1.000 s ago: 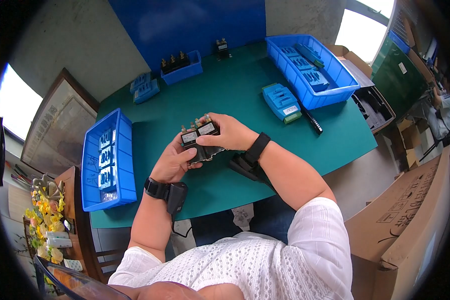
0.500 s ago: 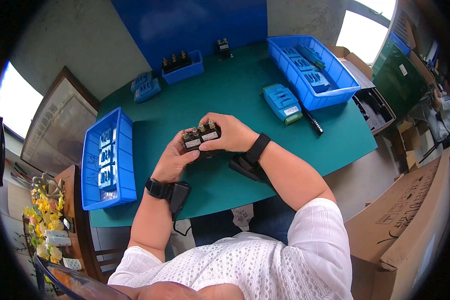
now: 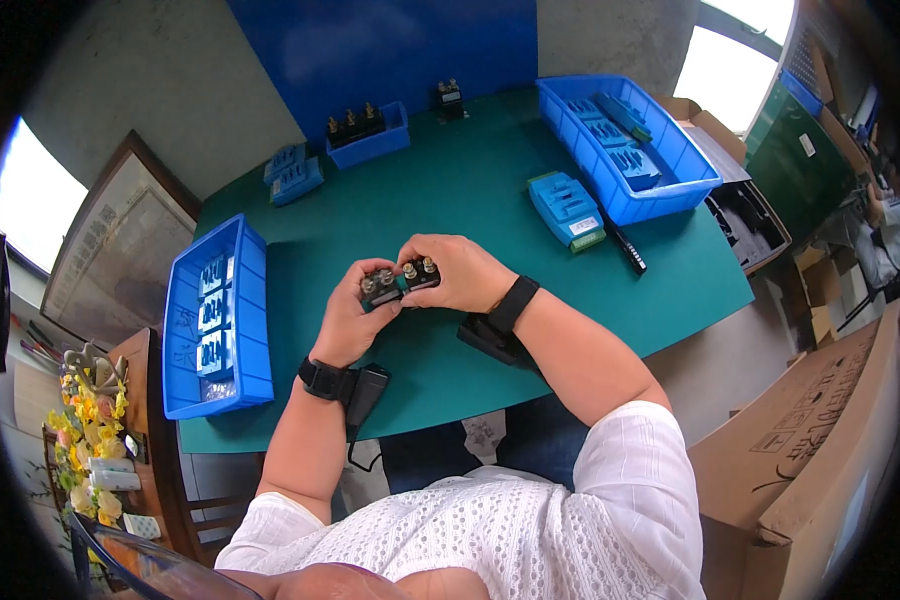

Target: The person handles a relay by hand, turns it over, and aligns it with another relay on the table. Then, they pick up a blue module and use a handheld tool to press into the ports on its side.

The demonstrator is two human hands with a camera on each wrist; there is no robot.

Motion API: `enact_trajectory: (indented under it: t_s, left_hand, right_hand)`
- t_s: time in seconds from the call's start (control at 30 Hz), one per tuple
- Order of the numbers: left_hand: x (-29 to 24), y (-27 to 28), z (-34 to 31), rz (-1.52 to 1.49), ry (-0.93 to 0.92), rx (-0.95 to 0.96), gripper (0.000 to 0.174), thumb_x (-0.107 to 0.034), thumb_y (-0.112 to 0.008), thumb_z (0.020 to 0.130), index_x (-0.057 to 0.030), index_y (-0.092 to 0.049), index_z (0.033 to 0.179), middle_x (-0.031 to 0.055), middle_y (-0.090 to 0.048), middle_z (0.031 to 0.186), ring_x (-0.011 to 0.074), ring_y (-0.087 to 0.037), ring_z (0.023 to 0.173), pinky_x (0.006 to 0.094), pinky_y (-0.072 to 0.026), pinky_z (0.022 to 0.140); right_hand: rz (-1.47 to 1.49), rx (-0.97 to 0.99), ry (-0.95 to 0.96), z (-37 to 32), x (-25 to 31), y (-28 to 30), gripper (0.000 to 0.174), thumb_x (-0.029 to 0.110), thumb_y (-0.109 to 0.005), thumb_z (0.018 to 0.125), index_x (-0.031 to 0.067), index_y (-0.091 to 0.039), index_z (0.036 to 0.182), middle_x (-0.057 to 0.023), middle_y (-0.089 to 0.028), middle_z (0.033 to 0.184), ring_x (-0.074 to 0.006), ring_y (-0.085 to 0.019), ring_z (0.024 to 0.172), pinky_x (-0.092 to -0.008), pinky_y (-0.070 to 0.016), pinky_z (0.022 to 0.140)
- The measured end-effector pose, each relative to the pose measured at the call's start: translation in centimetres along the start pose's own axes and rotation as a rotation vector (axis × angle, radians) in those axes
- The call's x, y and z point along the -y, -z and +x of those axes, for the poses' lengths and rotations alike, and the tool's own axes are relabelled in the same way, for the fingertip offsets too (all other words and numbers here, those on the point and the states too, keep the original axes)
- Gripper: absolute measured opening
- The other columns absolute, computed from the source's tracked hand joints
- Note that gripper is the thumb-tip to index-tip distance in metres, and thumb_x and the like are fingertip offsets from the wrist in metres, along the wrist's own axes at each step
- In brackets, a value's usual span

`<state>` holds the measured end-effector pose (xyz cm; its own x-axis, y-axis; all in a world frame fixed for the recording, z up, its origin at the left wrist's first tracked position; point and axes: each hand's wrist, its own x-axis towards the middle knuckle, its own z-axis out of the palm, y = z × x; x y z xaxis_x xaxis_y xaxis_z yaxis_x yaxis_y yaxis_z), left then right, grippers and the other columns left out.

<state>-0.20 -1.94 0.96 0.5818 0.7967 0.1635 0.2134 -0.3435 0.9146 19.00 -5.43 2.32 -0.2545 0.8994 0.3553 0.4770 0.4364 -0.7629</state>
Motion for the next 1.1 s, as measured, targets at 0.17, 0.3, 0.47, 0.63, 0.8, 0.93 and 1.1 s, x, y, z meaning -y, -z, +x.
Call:
enact_trajectory:
  t_s: [0.17, 0.3, 0.47, 0.63, 0.8, 0.93, 1.1]
  left_hand:
    - [0.1, 0.2, 0.0, 0.006, -0.038, -0.076, 0.041, -0.007, -0.068, 0.069, -0.0023, -0.051, 0.106, 0.0059, -0.056, 0.096, 0.0138, -0.054, 0.088, 0.0268, -0.0432, 0.079]
    - [0.0, 0.3, 0.0, 0.058, -0.054, -0.077, 0.042, -0.008, -0.070, 0.068, -0.0034, -0.052, 0.106, 0.0031, -0.057, 0.096, 0.0113, -0.054, 0.088, 0.0245, -0.0434, 0.079]
    - [0.1, 0.4, 0.0, 0.110, -0.061, -0.079, 0.047, -0.007, -0.069, 0.068, -0.0030, -0.049, 0.110, 0.0049, -0.057, 0.098, 0.0127, -0.054, 0.090, 0.0255, -0.0442, 0.080]
    - [0.3, 0.6, 0.0, 0.088, -0.052, -0.060, 0.054, -0.007, -0.067, 0.069, -0.0021, -0.044, 0.117, 0.0119, -0.055, 0.100, 0.0211, -0.055, 0.093, 0.0310, -0.0441, 0.081]
    - [0.5, 1.1, 0.0, -0.197, 0.004, -0.048, 0.050, -0.001, -0.055, 0.073, -0.0037, -0.041, 0.120, 0.0099, -0.052, 0.107, 0.0159, -0.052, 0.096, 0.0278, -0.0424, 0.085]
    - [0.3, 1.7, 0.5, -0.460, -0.082, -0.239, 0.044, -0.004, -0.049, 0.075, -0.0002, -0.041, 0.119, 0.0111, -0.051, 0.108, 0.0181, -0.049, 0.102, 0.0305, -0.0359, 0.092]
    - [0.4, 2.6, 0.7, -0.541, -0.068, -0.387, 0.041, -0.007, -0.050, 0.077, 0.0018, -0.042, 0.117, 0.0116, -0.053, 0.107, 0.0186, -0.049, 0.103, 0.0306, -0.0354, 0.092]
  right_hand:
    - [-0.017, -0.029, 0.053, 0.0, -0.4, -0.2, 0.041, 0.017, -0.074, 0.063, 0.0017, -0.057, 0.096, -0.0105, -0.059, 0.089, -0.0237, -0.058, 0.082, -0.0313, -0.0457, 0.074]
    - [-0.037, -0.034, 0.075, 0.0, -0.4, -0.3, 0.040, 0.017, -0.074, 0.063, 0.0024, -0.058, 0.096, -0.0102, -0.059, 0.090, -0.0243, -0.058, 0.083, -0.0317, -0.0458, 0.074]
    - [-0.077, -0.043, 0.092, 0.0, -0.2, -0.3, 0.037, 0.019, -0.074, 0.064, 0.0041, -0.060, 0.095, -0.0094, -0.060, 0.091, -0.0255, -0.057, 0.084, -0.0326, -0.0458, 0.075]
    - [-0.312, -0.081, 0.122, 0.5, 0.6, -0.4, 0.039, 0.026, -0.073, 0.063, 0.0093, -0.061, 0.095, -0.0080, -0.059, 0.088, -0.0266, -0.055, 0.087, -0.0361, -0.0460, 0.076]
    - [-0.521, 0.112, 0.032, 2.0, 3.3, 0.7, 0.043, 0.032, -0.072, 0.065, 0.0095, -0.061, 0.099, -0.0076, -0.059, 0.085, -0.0266, -0.055, 0.086, -0.0367, -0.0454, 0.074]
    - [-0.669, 0.244, 0.077, 3.3, 3.5, 0.2, 0.045, 0.038, -0.069, 0.068, 0.0113, -0.058, 0.103, -0.0072, -0.058, 0.082, -0.0263, -0.056, 0.085, -0.0373, -0.0459, 0.071]
    - [-0.731, 0.325, 0.125, 3.1, 3.5, -0.4, 0.043, 0.041, -0.067, 0.071, 0.0103, -0.055, 0.099, -0.0083, -0.059, 0.083, -0.0266, -0.058, 0.082, -0.0369, -0.0477, 0.068]
